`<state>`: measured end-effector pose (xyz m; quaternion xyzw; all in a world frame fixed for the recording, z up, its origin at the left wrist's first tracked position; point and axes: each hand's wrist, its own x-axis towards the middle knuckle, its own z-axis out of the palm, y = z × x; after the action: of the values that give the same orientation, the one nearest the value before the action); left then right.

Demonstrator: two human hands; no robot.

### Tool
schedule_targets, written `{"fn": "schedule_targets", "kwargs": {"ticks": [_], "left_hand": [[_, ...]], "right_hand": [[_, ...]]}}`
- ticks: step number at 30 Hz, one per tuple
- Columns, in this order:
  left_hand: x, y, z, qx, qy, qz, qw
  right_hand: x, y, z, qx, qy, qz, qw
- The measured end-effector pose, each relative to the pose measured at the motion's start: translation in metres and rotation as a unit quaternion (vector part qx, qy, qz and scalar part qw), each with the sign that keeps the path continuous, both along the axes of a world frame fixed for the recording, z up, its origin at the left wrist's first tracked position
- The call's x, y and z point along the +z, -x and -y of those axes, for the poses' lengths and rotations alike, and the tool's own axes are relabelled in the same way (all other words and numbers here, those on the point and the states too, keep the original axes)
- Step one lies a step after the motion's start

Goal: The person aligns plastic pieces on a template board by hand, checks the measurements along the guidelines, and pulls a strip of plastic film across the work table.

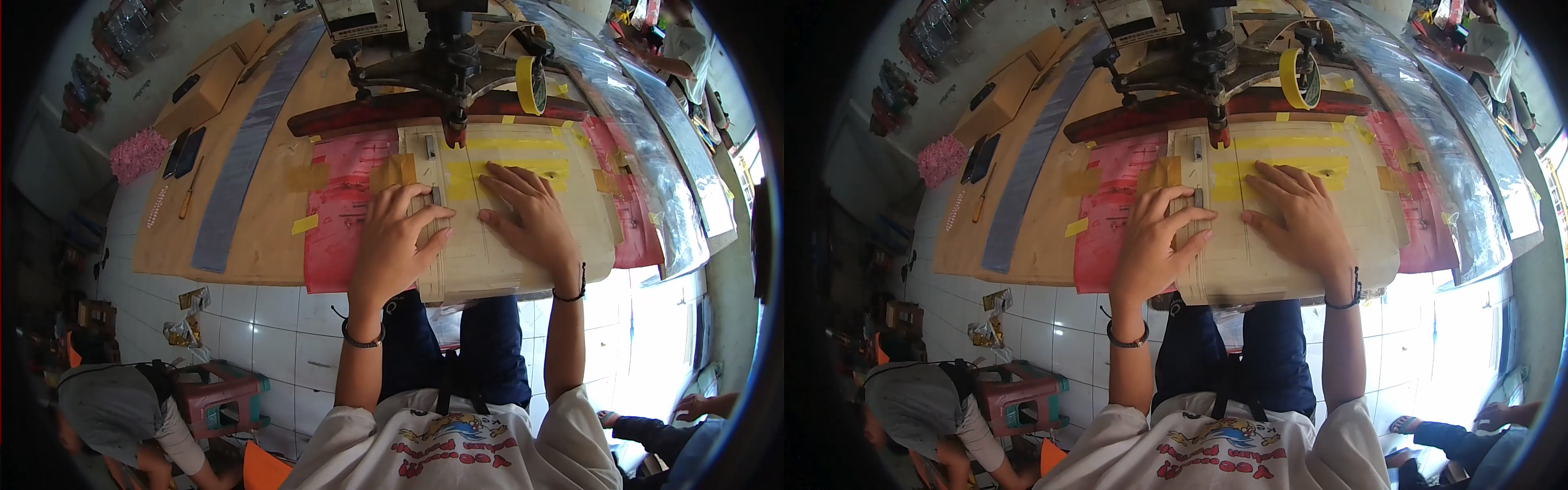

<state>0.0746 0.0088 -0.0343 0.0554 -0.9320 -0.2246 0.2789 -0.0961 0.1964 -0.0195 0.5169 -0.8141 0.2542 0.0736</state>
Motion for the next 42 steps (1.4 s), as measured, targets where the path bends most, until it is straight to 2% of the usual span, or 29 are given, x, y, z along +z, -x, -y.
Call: {"fn": "schedule_targets", "kwargs": {"ticks": [42], "left_hand": [[0.0005,-0.0007,-0.0008,0.003,-0.002,0.011,1.000]], "right_hand": [[-0.0007,0.0023,-0.0001,0.012,0.015,0.006,1.000]]}}
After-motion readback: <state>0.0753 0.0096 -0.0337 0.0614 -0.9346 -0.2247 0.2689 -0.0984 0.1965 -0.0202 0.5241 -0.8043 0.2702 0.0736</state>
